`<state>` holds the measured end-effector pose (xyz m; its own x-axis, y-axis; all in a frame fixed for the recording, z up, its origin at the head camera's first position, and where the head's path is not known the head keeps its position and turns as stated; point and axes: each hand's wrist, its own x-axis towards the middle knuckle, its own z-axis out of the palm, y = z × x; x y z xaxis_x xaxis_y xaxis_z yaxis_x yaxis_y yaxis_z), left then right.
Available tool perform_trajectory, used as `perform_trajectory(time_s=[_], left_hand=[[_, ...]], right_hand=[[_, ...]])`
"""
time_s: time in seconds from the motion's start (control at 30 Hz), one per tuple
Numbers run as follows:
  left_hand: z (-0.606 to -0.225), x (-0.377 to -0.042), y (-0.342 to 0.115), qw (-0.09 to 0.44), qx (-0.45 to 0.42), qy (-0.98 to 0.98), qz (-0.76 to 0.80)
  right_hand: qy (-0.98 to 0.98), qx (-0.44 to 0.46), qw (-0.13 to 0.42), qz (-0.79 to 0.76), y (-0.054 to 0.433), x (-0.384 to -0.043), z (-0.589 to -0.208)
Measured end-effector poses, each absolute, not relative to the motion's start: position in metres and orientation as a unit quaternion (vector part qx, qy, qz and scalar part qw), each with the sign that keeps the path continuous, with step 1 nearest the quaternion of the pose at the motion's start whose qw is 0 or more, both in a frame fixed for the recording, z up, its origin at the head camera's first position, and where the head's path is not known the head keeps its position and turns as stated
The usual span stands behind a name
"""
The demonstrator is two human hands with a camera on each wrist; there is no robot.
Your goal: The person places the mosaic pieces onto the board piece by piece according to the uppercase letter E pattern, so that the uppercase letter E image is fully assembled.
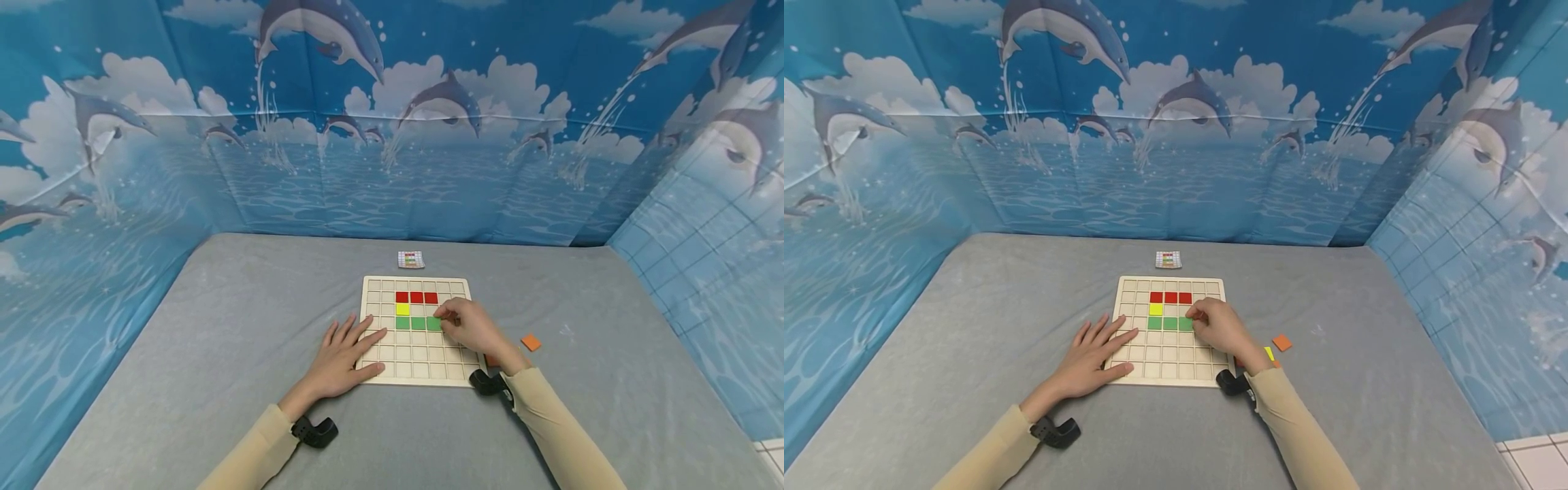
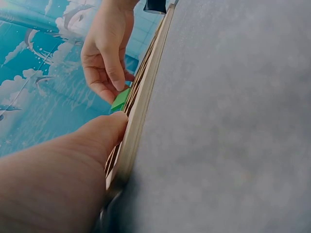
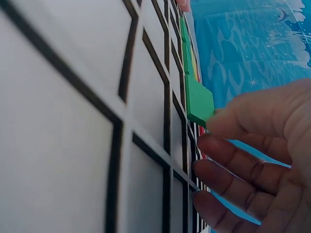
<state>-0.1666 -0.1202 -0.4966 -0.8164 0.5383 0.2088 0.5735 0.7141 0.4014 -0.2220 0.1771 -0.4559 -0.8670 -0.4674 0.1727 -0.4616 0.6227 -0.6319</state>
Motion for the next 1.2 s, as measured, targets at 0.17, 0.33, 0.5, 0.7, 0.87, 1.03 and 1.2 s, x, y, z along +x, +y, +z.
perform_trajectory(time_s=[0.17,0.33,0.5,0.7,0.87,1.03,1.2], left_hand=[[-0.496,-0.166,-0.120,0.035,-0.300,-0.925,-0.230],[-0.497,-0.167,-0.121,0.033,-0.299,-0.926,-0.230],[-0.497,-0.167,-0.121,0.033,-0.295,-0.928,-0.225],[-0.498,-0.167,-0.121,0.033,-0.299,-0.927,-0.223],[-0.498,-0.168,-0.120,0.035,-0.300,-0.927,-0.224],[-0.499,-0.168,-0.119,0.040,-0.300,-0.926,-0.226],[-0.498,-0.167,-0.120,0.036,-0.298,-0.926,-0.227]], right_hand=[[0.905,-0.255,0.006,-0.342,0.179,-0.222,-0.455],[0.906,-0.258,0.002,-0.336,0.178,-0.223,-0.454],[0.901,-0.275,0.002,-0.337,0.180,-0.224,-0.452],[0.888,-0.277,-0.003,-0.366,0.196,-0.220,-0.442],[0.900,-0.258,-0.007,-0.351,0.220,-0.216,-0.433],[0.917,-0.250,0.018,-0.310,0.246,-0.206,-0.430],[0.930,-0.264,0.051,-0.251,0.268,-0.195,-0.433]])
